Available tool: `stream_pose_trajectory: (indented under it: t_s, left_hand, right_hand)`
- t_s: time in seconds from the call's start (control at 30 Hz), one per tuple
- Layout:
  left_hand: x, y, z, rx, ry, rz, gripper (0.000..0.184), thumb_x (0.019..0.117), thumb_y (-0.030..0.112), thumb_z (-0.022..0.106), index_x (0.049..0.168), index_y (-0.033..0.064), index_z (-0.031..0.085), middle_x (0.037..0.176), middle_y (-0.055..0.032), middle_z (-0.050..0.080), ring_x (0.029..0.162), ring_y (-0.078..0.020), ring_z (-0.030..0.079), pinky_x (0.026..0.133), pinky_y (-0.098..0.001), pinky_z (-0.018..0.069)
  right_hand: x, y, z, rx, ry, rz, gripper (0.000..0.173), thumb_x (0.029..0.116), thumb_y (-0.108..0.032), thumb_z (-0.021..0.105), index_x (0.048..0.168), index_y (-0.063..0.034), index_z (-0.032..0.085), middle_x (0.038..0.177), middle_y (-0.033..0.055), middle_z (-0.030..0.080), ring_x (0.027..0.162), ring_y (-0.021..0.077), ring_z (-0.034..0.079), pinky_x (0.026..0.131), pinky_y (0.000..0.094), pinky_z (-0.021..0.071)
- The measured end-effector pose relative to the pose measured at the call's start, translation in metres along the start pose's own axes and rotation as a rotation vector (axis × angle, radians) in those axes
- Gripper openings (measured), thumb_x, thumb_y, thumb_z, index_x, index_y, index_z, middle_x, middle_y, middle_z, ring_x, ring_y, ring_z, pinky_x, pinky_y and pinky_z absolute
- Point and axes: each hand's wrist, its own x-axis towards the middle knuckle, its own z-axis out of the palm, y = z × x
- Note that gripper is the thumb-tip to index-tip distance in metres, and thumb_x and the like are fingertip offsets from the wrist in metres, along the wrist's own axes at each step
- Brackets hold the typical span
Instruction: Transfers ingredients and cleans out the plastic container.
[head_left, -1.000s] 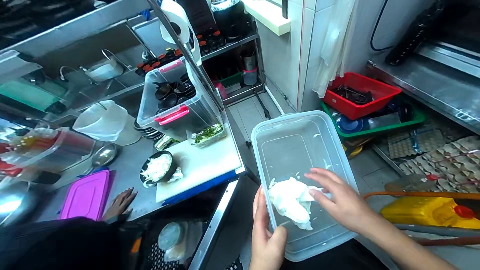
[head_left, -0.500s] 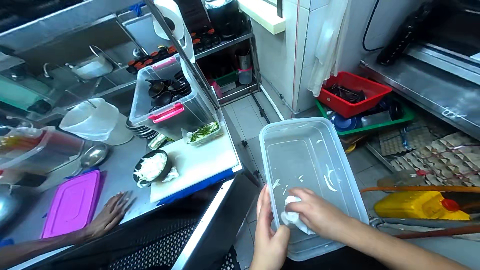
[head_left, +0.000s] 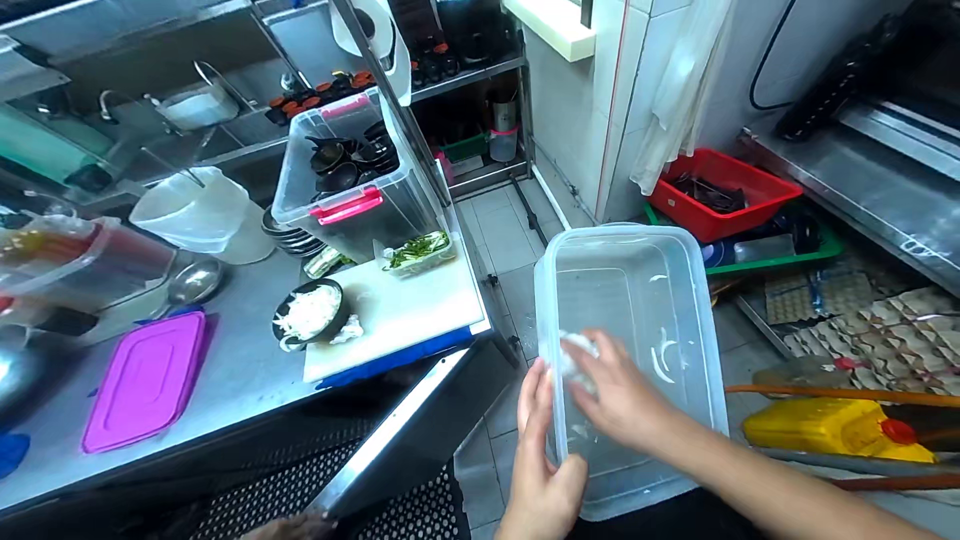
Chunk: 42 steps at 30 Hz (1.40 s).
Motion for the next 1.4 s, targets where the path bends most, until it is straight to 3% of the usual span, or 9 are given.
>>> stream_pose_trajectory:
  t_s: [0.13, 0.3, 0.4, 0.57, 0.7, 0.83, 1.13, 1.23, 1.4]
  left_hand:
    - [-0.007, -0.008, -0.004, -0.095, 0.063, -0.064, 0.082, 0.0736, 0.005, 0.063, 0.153, 0.0041, 0.044, 0.165, -0.0185, 0.026, 0.147, -0.0275, 0.039, 0.111, -0.0408, 0.0487]
    - [-0.010, -0.016, -0.019, -0.255, 0.142, -0.179, 0.092, 0.0726, -0.001, 0.064, 0.159, 0.0049, 0.033, 0.166, -0.0196, 0.022, 0.131, -0.0265, 0.057, 0.095, -0.0401, 0.0602]
    - [-0.010, -0.015, -0.029, -0.260, 0.171, -0.178, 0.093, 0.0706, -0.004, 0.064, 0.158, 0.0074, 0.035, 0.166, -0.0192, 0.022, 0.131, -0.0281, 0.058, 0.093, -0.0416, 0.0617]
    - [-0.012, -0.012, -0.026, -0.207, 0.059, -0.108, 0.085, 0.0728, 0.002, 0.063, 0.155, 0.0069, 0.042, 0.166, -0.0184, 0.024, 0.144, -0.0295, 0.042, 0.106, -0.0430, 0.0533]
    - [-0.009, -0.012, -0.022, -0.166, -0.044, 0.022, 0.075, 0.0746, 0.006, 0.063, 0.148, 0.0032, 0.050, 0.164, -0.0200, 0.027, 0.150, -0.0321, 0.033, 0.117, -0.0473, 0.0433]
    - [-0.005, -0.015, -0.010, -0.206, -0.122, 0.011, 0.075, 0.0776, 0.010, 0.068, 0.149, 0.0012, 0.048, 0.165, -0.0190, 0.028, 0.151, -0.0300, 0.033, 0.118, -0.0459, 0.0421]
    - [-0.009, -0.021, 0.049, -0.302, -0.423, -0.047, 0.082, 0.0697, -0.002, 0.063, 0.150, 0.0040, 0.048, 0.165, -0.0169, 0.027, 0.149, -0.0295, 0.036, 0.114, -0.0448, 0.0467]
    - [-0.004, -0.017, 0.074, -0.295, -0.523, 0.005, 0.076, 0.0742, 0.006, 0.064, 0.149, 0.0045, 0.050, 0.165, -0.0169, 0.029, 0.148, -0.0319, 0.036, 0.115, -0.0470, 0.0454]
    - [0.006, -0.010, 0.116, -0.284, -0.505, -0.030, 0.083, 0.0714, 0.000, 0.064, 0.151, -0.0017, 0.043, 0.164, -0.0188, 0.029, 0.146, -0.0293, 0.041, 0.113, -0.0434, 0.0483]
  right_hand:
    - [-0.027, 0.014, 0.033, -0.137, -0.138, -0.346, 0.040, 0.0968, -0.011, 0.059, 0.135, -0.0233, 0.064, 0.133, 0.0190, 0.060, 0.120, 0.0390, 0.060, 0.091, 0.0498, 0.0586]
    - [-0.017, 0.033, 0.006, -0.006, -0.358, -0.413, 0.025, 0.0920, -0.005, 0.065, 0.110, -0.0177, 0.076, 0.131, 0.0111, 0.064, 0.123, 0.0297, 0.059, 0.104, 0.0478, 0.0511]
    - [0.015, 0.016, -0.020, 0.065, -0.127, -0.173, 0.027, 0.0920, -0.007, 0.066, 0.111, -0.0203, 0.078, 0.132, 0.0066, 0.064, 0.117, 0.0216, 0.064, 0.096, 0.0453, 0.0573]
    - [0.066, -0.009, -0.020, 0.046, 0.183, -0.095, 0.033, 0.0962, -0.008, 0.064, 0.127, -0.0161, 0.072, 0.130, 0.0129, 0.060, 0.112, 0.0272, 0.064, 0.091, 0.0501, 0.0579]
    - [0.024, -0.009, 0.000, -0.065, 0.002, -0.213, 0.029, 0.0922, -0.009, 0.068, 0.120, -0.0121, 0.073, 0.135, 0.0167, 0.060, 0.122, 0.0356, 0.059, 0.101, 0.0538, 0.0531]
    - [-0.055, 0.018, 0.018, -0.084, -0.320, -0.414, 0.023, 0.0897, -0.006, 0.067, 0.109, -0.0149, 0.076, 0.129, 0.0113, 0.066, 0.119, 0.0341, 0.061, 0.098, 0.0509, 0.0537]
    - [-0.075, 0.056, -0.090, -0.079, 0.355, 0.154, 0.034, 0.0947, -0.011, 0.063, 0.127, -0.0164, 0.072, 0.136, 0.0096, 0.060, 0.120, 0.0263, 0.062, 0.097, 0.0522, 0.0556]
    - [-0.078, 0.065, -0.092, -0.253, 0.389, 0.201, 0.046, 0.0935, -0.014, 0.069, 0.139, -0.0129, 0.064, 0.149, 0.0136, 0.053, 0.129, 0.0395, 0.054, 0.099, 0.0597, 0.0519]
    - [-0.132, 0.087, -0.043, -0.346, 0.122, 0.081, 0.033, 0.0941, -0.006, 0.062, 0.126, -0.0115, 0.068, 0.142, 0.0121, 0.059, 0.122, 0.0407, 0.060, 0.083, 0.0535, 0.0603]
